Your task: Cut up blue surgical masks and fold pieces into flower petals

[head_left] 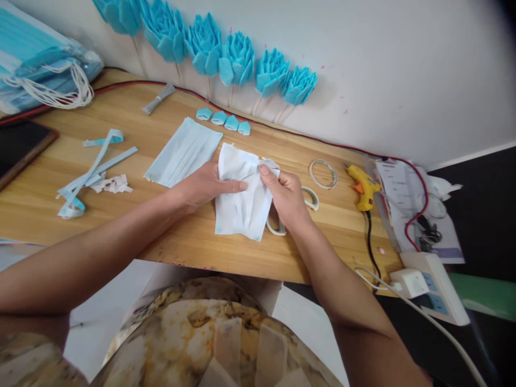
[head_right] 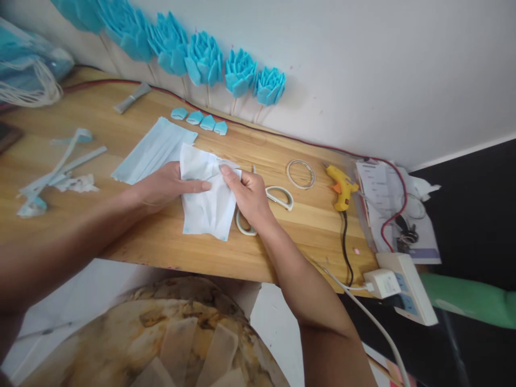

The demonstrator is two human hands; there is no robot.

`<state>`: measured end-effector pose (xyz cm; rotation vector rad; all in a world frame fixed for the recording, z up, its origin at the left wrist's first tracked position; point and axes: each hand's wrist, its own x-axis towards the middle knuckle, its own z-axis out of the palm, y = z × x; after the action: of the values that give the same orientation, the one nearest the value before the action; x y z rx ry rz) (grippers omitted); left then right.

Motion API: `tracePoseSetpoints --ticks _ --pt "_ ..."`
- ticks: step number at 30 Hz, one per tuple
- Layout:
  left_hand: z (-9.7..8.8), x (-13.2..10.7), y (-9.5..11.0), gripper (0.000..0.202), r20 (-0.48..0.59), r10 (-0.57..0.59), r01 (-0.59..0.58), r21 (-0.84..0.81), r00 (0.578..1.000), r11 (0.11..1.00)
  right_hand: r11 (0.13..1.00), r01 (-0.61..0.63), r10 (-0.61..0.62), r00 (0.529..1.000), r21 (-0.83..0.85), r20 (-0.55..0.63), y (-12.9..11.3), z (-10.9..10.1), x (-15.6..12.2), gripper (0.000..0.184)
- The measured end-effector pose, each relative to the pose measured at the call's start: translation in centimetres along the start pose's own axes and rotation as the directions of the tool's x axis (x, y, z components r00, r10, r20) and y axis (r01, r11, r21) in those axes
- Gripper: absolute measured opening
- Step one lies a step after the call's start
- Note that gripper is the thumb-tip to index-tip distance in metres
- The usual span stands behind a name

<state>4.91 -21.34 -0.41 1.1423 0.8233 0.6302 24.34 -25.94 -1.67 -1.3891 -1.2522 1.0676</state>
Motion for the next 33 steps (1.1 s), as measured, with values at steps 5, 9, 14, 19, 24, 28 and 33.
tracePoseSetpoints --ticks 5,9,14,19,24,28,33 --pt "0.07 -0.14 0.05 0.050 -0.104 -0.018 0.017 -0.014 0.994 1.000 0.999 0.030 -0.030 1.000 0.019 0.000 -0.18 -0.06 0.03 0.066" --pt "0.11 -0.30 0.25 0.044 -0.116 -0.044 0.036 -0.072 0.992 0.997 0.998 0.055 -0.055 0.998 0.044 0.018 -0.05 0.07 -0.01 0.064" --pt "0.18 -0.24 0.29 0.044 -0.099 -0.045 0.033 -0.125 0.994 0.992 0.998 0.044 -0.045 0.999 0.033 0.029 0.10 0.30 0.01 0.065" --pt "0.08 -0.22 0.28 0.049 0.000 0.001 -0.001 -0.053 1.000 0.999 0.999 0.041 -0.041 0.999 0.002 0.000 -0.28 0.32 -0.06 0.067" --pt "-0.19 -0.18 0.05 0.046 0.006 0.012 -0.012 0.049 1.000 0.999 0.999 0.045 -0.045 0.999 0.002 0.021 -0.45 0.22 -0.20 0.067" --pt "-0.13 -0.18 0.10 0.049 -0.050 -0.027 0.028 0.013 0.998 1.000 0.999 0.050 -0.050 0.998 0.018 0.028 -0.44 0.06 -0.09 0.067" --pt "-0.15 -0.24 0.01 0.051 -0.093 0.024 -0.030 -0.060 0.995 0.998 0.997 0.079 -0.078 0.997 -0.008 0.020 -0.39 -0.17 0.09 0.060"
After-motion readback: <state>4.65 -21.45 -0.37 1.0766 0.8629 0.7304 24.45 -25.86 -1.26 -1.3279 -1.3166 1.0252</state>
